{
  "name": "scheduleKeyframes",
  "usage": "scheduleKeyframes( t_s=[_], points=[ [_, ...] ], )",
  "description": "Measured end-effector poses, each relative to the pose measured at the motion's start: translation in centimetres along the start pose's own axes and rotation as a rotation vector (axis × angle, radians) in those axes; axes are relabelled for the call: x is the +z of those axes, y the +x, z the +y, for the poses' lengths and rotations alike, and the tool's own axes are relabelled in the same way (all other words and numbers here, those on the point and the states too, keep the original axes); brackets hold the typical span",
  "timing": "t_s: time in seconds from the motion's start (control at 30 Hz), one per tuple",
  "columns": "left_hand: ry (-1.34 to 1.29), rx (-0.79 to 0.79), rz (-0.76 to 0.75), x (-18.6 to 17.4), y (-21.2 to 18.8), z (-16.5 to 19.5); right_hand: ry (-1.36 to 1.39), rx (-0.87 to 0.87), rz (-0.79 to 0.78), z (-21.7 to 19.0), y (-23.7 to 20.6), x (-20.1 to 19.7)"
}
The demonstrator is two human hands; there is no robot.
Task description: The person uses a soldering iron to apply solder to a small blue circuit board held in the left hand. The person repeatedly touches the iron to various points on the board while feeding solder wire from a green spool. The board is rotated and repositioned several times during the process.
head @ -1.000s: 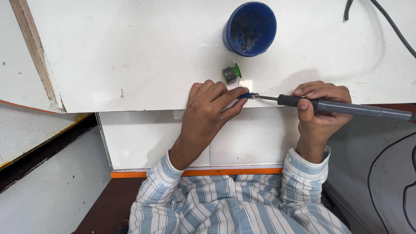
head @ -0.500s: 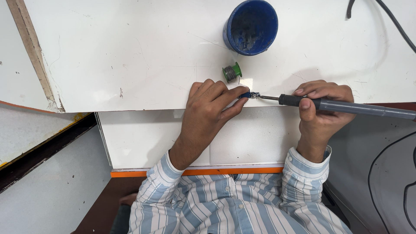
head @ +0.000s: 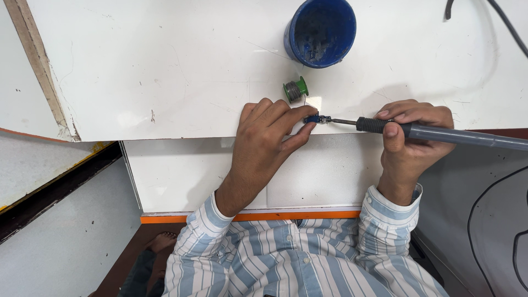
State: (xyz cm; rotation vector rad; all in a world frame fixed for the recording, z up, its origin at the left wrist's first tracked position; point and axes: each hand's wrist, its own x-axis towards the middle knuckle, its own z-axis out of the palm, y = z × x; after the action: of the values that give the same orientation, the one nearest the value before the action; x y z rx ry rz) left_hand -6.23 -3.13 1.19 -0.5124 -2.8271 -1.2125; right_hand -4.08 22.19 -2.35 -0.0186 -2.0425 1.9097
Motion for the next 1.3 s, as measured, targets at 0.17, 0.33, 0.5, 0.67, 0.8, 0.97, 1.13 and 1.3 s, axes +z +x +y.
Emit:
scheduleKeyframes(
  t_s=[0.17,0.33,0.5,0.67,0.8,0.97,1.13,1.3],
  points=[
    [-0.002,-0.011,0.001,0.15,0.02,-0.07,-0.036,-0.008,-0.015,0.20,-0.03,-0.09],
    [0.000,-0.011,-0.002,0.26,0.07,-0.21,-0.019,-0.002,-0.005,0.29,0.00,0.03],
    [0.001,-0.009,0.010,0.46,0.24,-0.34,-0.030,-0.005,0.000,0.41,0.17,0.08],
    [-0.013,-0.007,0.008,0.39,0.12,-0.34,-0.026,-0.006,-0.005,0.35,0.20,0.16],
    [0.000,-0.008,0.003,0.39,-0.01,-0.31,0.002,0.014,0.018,0.07,0.08,0.32],
    [0.017,0.000,0.005,0.50,0.14,-0.39,-0.016,0.010,0.028,0.18,0.27,0.40],
    [0.009,-0.001,0.005,0.61,0.05,-0.49,-0.026,-0.011,-0.008,0.63,0.26,0.11],
    [0.018,0.010,0.009,0.62,-0.05,-0.57,-0.025,-0.012,-0.010,0.89,0.32,-0.01]
  ],
)
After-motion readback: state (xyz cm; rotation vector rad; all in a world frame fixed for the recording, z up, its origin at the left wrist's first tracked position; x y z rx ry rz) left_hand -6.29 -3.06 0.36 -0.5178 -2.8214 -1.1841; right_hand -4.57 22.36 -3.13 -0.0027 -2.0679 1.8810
